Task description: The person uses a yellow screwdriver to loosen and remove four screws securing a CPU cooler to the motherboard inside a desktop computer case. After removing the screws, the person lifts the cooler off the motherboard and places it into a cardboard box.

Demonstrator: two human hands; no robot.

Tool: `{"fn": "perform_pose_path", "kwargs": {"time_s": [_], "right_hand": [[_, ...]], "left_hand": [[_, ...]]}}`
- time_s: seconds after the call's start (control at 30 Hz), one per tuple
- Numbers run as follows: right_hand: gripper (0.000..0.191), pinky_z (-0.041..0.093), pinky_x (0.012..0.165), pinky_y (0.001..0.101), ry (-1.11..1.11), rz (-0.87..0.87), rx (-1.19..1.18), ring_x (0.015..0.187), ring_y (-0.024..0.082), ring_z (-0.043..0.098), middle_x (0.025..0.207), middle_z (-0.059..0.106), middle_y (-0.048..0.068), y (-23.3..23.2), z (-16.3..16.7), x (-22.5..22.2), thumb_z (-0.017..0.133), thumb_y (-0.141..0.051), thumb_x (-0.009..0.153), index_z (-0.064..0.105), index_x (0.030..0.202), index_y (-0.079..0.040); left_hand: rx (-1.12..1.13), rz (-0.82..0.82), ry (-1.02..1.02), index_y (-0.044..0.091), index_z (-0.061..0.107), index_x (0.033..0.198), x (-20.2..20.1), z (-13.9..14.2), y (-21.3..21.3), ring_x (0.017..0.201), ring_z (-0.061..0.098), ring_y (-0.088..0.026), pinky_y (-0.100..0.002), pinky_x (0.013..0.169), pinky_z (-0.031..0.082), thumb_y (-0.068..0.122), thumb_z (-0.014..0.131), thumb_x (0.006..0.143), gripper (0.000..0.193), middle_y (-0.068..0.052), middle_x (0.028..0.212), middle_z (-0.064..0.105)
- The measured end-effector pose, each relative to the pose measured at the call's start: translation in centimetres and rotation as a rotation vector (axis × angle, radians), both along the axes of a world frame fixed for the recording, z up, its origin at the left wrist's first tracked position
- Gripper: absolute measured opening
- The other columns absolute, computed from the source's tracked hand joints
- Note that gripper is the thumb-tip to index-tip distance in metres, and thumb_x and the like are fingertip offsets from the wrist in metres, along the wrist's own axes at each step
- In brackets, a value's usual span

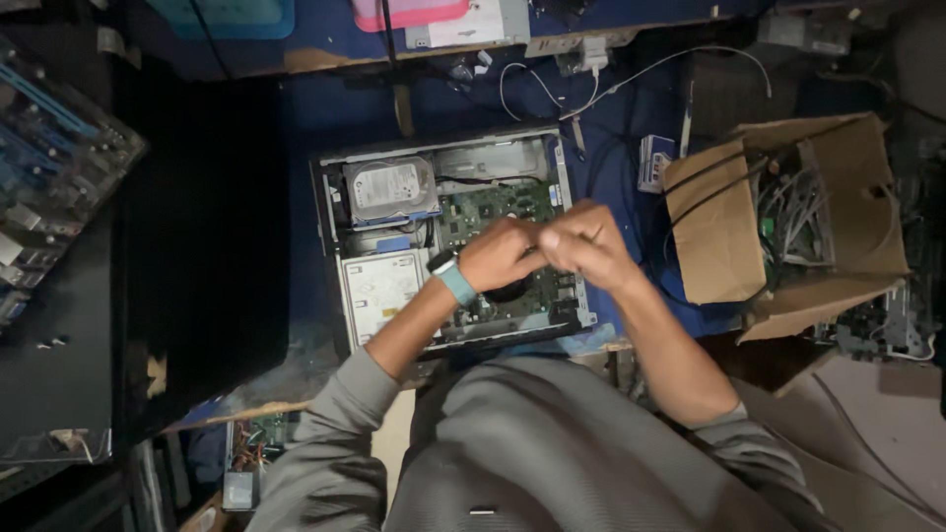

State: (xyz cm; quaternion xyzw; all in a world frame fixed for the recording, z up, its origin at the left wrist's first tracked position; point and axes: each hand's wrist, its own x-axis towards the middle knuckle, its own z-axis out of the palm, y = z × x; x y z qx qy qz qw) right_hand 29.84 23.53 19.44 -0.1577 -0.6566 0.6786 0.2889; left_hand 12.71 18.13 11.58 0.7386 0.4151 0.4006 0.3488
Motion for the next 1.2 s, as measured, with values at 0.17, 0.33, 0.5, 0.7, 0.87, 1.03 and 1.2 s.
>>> {"fn": "perform_pose_path", "kwargs": {"time_s": [0.17, 0.33, 0.5, 0.7, 0.87, 1.03, 1.2], "right_hand": [[0.019, 0.042, 0.066, 0.0278, 0.020, -0.645, 0.323, 0.074, 0.012, 0.052, 0.084, 0.056, 0.008, -4.1, 1.3, -2.7, 0.063, -0.006, 0.099, 0.053, 0.088, 0.004], [0.023, 0.041, 0.061, 0.0228, 0.017, -0.725, 0.122, 0.067, 0.006, 0.050, 0.076, 0.058, 0.001, -5.4, -0.1, -1.8, 0.069, -0.014, 0.094, 0.050, 0.086, -0.002], [0.030, 0.035, 0.056, 0.0237, -0.153, 0.019, 0.184, 0.061, 0.006, 0.044, 0.062, 0.052, 0.001, -0.7, -1.2, 0.8, 0.069, -0.013, 0.102, 0.059, 0.074, -0.004], [0.028, 0.048, 0.069, 0.0255, -0.205, -0.424, 0.466, 0.075, 0.011, 0.058, 0.082, 0.062, 0.006, -1.7, 2.4, -1.2, 0.070, -0.010, 0.101, 0.055, 0.081, 0.000], [0.029, 0.046, 0.072, 0.0258, 0.051, -0.687, 0.305, 0.079, 0.012, 0.052, 0.088, 0.053, 0.005, -5.7, 3.1, -3.7, 0.074, -0.010, 0.089, 0.048, 0.086, 0.003], [0.045, 0.030, 0.054, 0.0256, -0.111, -0.419, 0.203, 0.056, 0.009, 0.039, 0.060, 0.047, 0.000, -2.1, 1.1, -0.3, 0.073, -0.009, 0.094, 0.042, 0.062, -0.004], [0.051, 0.023, 0.050, 0.0269, -0.137, 0.096, 0.081, 0.048, 0.008, 0.031, 0.050, 0.038, -0.001, 2.0, 0.3, 1.0, 0.070, -0.006, 0.094, 0.039, 0.054, -0.003]], "left_hand": [[-0.007, 0.298, 0.067, 0.005, 0.074, 0.096, 2.2, -0.5, -0.8, 0.080, 0.071, -0.039, -0.047, 0.072, 0.056, 0.019, 0.070, 0.090, 0.016, -0.018, 0.091, 0.074], [-0.035, 0.295, -0.033, 0.004, 0.073, 0.102, 2.3, -0.2, -1.6, 0.078, 0.071, -0.038, -0.045, 0.071, 0.057, 0.021, 0.078, 0.088, 0.022, -0.018, 0.092, 0.074], [0.058, -0.083, -0.222, 0.002, 0.066, 0.101, 1.0, -1.0, 0.8, 0.086, 0.073, -0.033, -0.042, 0.075, 0.058, 0.012, 0.079, 0.077, 0.030, -0.015, 0.098, 0.072], [-0.085, 0.067, -0.164, 0.007, 0.066, 0.101, 4.3, -3.2, 3.1, 0.081, 0.073, -0.026, -0.035, 0.071, 0.058, 0.011, 0.070, 0.086, 0.016, -0.007, 0.093, 0.073], [-0.017, 0.389, -0.290, 0.004, 0.064, 0.105, 6.9, -2.2, 0.8, 0.076, 0.071, -0.028, -0.037, 0.064, 0.055, 0.014, 0.070, 0.079, 0.029, -0.011, 0.100, 0.073], [-0.066, 0.285, -0.338, 0.004, 0.063, 0.100, 6.6, -2.0, 0.2, 0.081, 0.073, -0.028, -0.037, 0.072, 0.058, 0.012, 0.069, 0.080, 0.022, -0.011, 0.091, 0.071], [-0.129, -0.002, -0.222, 0.002, 0.064, 0.097, 4.2, -3.0, 3.4, 0.079, 0.073, -0.027, -0.038, 0.068, 0.056, 0.018, 0.075, 0.079, 0.026, -0.012, 0.085, 0.071]]}}
